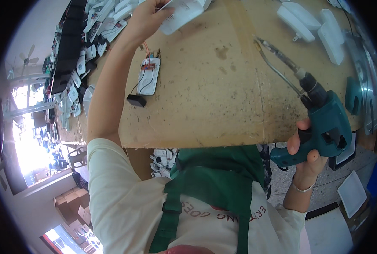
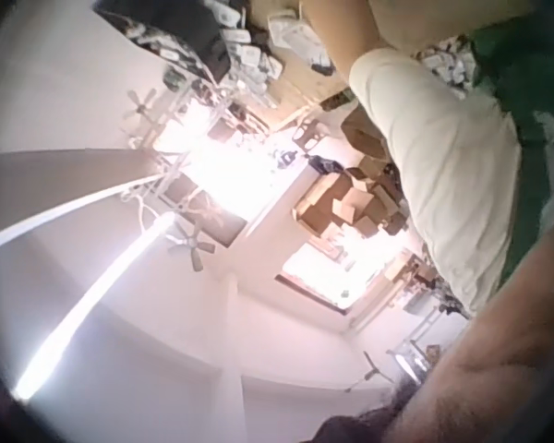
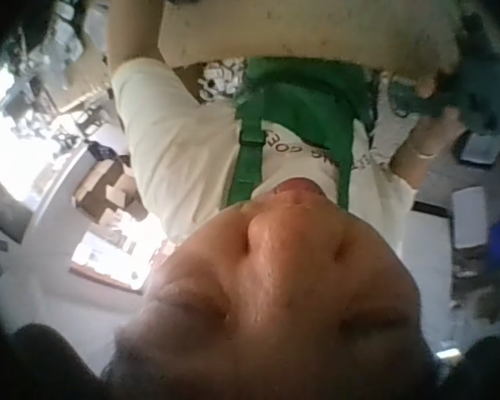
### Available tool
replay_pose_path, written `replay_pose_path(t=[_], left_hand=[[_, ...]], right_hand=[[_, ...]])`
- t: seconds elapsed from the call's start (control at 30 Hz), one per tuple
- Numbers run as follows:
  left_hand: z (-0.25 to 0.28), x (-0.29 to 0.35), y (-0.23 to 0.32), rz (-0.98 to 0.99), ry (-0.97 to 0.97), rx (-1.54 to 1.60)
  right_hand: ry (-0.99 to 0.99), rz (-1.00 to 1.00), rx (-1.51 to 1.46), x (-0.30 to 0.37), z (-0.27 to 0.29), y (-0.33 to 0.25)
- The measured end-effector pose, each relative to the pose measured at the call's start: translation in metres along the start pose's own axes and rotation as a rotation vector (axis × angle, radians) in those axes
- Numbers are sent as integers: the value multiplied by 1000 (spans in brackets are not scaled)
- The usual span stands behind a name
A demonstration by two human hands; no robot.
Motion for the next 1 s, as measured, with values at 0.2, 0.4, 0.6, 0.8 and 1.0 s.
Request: replay_pose_path(t=[0.2, 0.4, 0.6, 0.8, 1.0], left_hand=[[-55, 115, 77, -246, -121, -63], [-5, 159, 59, -385, 280, 2], [24, 124, -41, 119, 285, -249], [-13, 152, -37, 112, -2, 186], [-37, 208, 35, -336, -37, 22]], right_hand=[[-31, 39, -215, 0, -27, 14], [-112, -22, -321, -21, -67, 40], [-88, -119, -467, -47, -92, 68], [46, -106, -481, -46, -99, 83], [128, 57, -460, -25, -95, 80]])
Point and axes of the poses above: each hand's wrist, its own x-axis away from the middle knuckle, its own z-axis out of the back of the hand, y = z × x, the point moved 6 cm from there along -x, towards the middle knuckle, and after that the axes turned 8 degrees about -x, right-handed, at the moved point
